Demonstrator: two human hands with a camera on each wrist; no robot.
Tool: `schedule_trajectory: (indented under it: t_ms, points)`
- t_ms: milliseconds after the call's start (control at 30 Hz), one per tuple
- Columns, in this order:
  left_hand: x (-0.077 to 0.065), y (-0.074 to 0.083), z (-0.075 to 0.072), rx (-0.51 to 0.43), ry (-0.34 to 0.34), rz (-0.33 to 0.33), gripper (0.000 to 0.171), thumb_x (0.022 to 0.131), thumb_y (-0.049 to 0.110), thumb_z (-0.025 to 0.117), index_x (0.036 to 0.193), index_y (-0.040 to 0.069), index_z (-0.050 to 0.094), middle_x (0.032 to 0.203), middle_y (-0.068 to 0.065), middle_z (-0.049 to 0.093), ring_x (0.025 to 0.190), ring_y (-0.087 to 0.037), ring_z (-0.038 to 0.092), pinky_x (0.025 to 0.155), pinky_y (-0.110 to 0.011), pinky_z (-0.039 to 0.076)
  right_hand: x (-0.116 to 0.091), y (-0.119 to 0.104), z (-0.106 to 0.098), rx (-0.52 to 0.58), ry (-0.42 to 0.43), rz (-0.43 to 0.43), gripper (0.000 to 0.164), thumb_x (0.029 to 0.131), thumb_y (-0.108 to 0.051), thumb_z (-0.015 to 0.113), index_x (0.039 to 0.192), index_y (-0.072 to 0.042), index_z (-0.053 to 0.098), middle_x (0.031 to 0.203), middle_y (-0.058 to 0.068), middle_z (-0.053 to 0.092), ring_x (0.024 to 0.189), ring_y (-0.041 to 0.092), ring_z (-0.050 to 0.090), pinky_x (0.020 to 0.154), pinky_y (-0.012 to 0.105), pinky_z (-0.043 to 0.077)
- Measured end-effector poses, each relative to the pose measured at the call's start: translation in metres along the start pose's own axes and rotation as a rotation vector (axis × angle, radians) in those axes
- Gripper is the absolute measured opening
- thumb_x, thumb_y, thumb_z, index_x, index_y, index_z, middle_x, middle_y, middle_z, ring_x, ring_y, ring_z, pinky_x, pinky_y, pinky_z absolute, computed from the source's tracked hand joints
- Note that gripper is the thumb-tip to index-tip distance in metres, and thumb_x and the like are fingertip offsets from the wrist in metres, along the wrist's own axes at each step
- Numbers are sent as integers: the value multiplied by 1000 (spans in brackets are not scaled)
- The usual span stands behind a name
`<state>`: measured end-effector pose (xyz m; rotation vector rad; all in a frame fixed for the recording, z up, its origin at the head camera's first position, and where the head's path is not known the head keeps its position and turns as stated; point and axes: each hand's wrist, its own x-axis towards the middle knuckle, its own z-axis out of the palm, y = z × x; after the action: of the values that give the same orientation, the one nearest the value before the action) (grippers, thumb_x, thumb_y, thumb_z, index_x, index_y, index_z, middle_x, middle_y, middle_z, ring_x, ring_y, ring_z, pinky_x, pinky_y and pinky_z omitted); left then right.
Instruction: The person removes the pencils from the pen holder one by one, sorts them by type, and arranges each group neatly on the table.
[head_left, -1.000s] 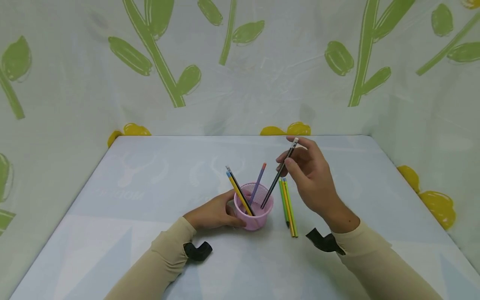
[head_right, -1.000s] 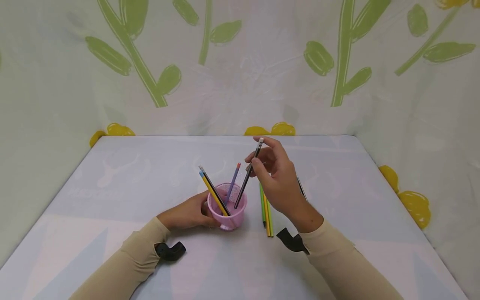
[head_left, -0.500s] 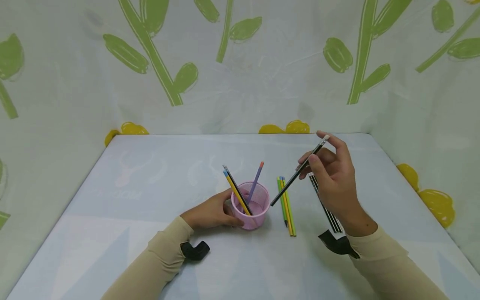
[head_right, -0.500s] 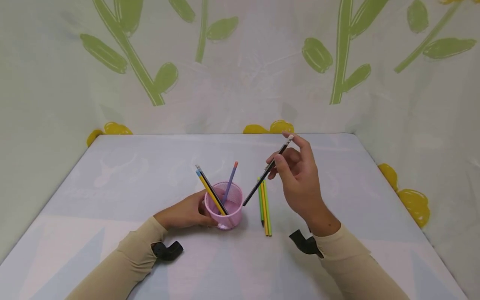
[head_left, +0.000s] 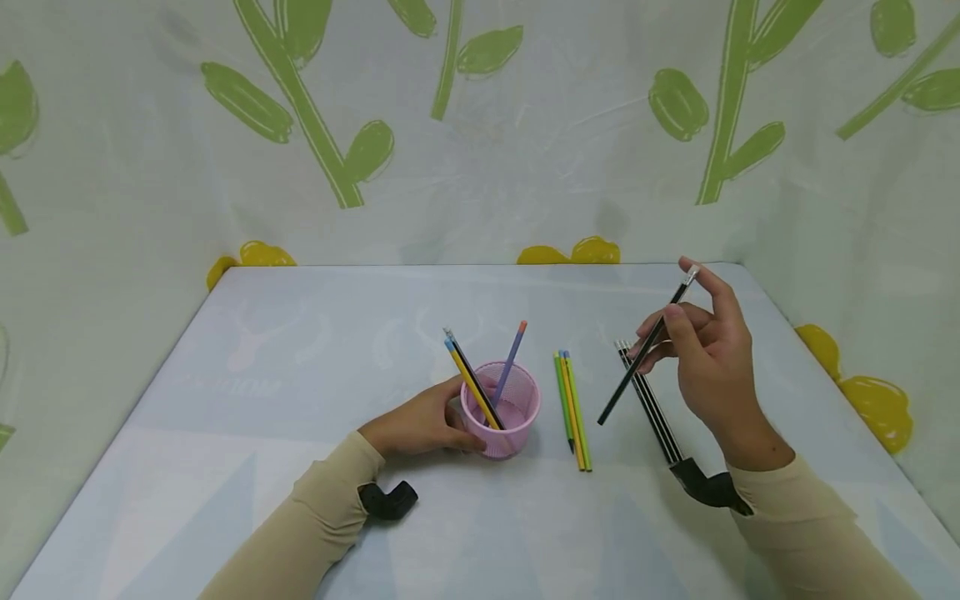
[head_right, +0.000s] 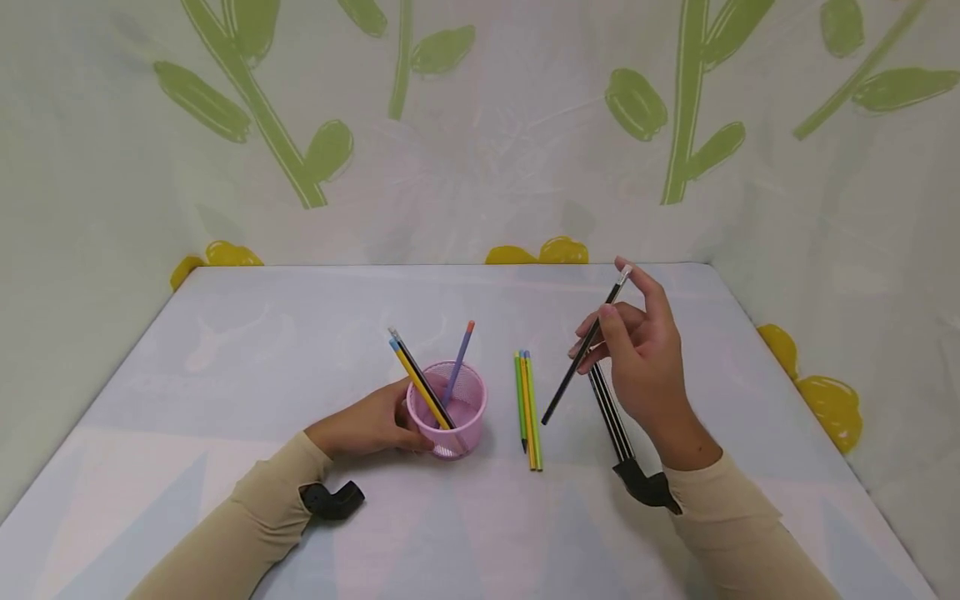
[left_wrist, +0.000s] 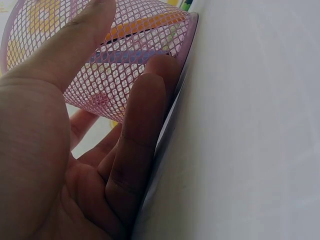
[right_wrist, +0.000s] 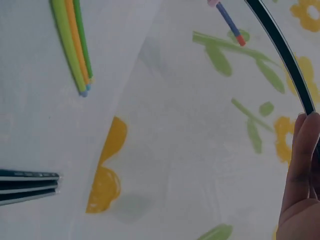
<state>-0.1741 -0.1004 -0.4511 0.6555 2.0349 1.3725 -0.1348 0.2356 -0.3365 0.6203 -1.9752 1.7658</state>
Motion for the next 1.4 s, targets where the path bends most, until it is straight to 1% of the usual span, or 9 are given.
schedule_trajectory:
  t_ms: [167, 267, 400, 633, 767, 867, 1100, 1200, 1400]
  points:
    - [2, -1, 1, 1, -2, -3, 82, 80, 23, 84, 148, 29, 39, 125, -3, 61, 84, -19, 68, 76, -33, 58, 0, 10, -17, -76, -3, 88, 51, 105, -4, 43, 154, -11, 30, 81, 5, 67, 63, 15, 70, 53, 24, 56]
    - [3, -1, 1, 2, -4, -4, 82, 80, 23, 85, 148, 29, 39, 125, -3, 61, 84, -19, 68, 76, -33, 58, 2, 17, -26, -105, -5, 118, 51, 105, -4, 43, 154, -12, 30, 81, 6, 65, 63, 16, 68, 52, 24, 56]
    - [4, -1, 1, 4, -6, -3, 82, 80, 23, 85, 148, 29, 39, 125, -3, 61, 83, -19, 68, 75, -34, 58, 3, 25, -36, -158, -15, 155, 51, 106, -6, 43, 154, -14, 30, 80, 6, 65, 62, 16, 67, 52, 25, 55]
    - [3, -2, -1, -10, 0, -4, 81, 79, 22, 85, 146, 29, 40, 121, -4, 63, 82, -19, 69, 75, -33, 58, 4, 39, -47, -320, -71, 214, 53, 107, -10, 43, 156, -21, 27, 81, 1, 64, 63, 15, 67, 53, 25, 56]
    - [2, -2, -1, -20, -4, -3, 81, 79, 22, 85, 146, 28, 41, 118, -4, 65, 81, -18, 69, 76, -33, 58, 4, 44, -52, -347, -99, 229, 54, 107, -10, 42, 157, -22, 26, 80, -1, 64, 62, 16, 65, 51, 26, 55]
    - [1, -2, -1, -27, 1, 1, 82, 78, 21, 85, 146, 28, 40, 118, -5, 65, 81, -19, 69, 76, -34, 58, 4, 45, -57, -360, -122, 242, 55, 107, -9, 41, 158, -21, 25, 80, 1, 63, 61, 17, 65, 51, 27, 54]
    - [2, -2, -1, -20, 1, 11, 81, 79, 20, 85, 146, 27, 40, 126, -6, 61, 86, -20, 67, 76, -34, 58, 1, 51, -62, -459, -169, 370, 60, 106, -10, 41, 160, -28, 21, 82, 4, 62, 63, 20, 65, 53, 31, 55]
    - [1, -1, -1, -15, -2, 11, 81, 80, 20, 85, 147, 26, 40, 127, -5, 60, 89, -20, 67, 77, -35, 58, 0, 57, -63, -474, -204, 387, 63, 104, -7, 41, 160, -25, 19, 82, 4, 61, 63, 20, 65, 53, 32, 55]
    - [1, 1, -1, -25, -8, 6, 81, 80, 19, 85, 147, 26, 40, 127, -6, 60, 88, -19, 67, 77, -34, 58, 1, 62, -64, -486, -269, 446, 64, 103, -7, 41, 161, -23, 17, 87, 15, 60, 65, 20, 64, 54, 33, 55]
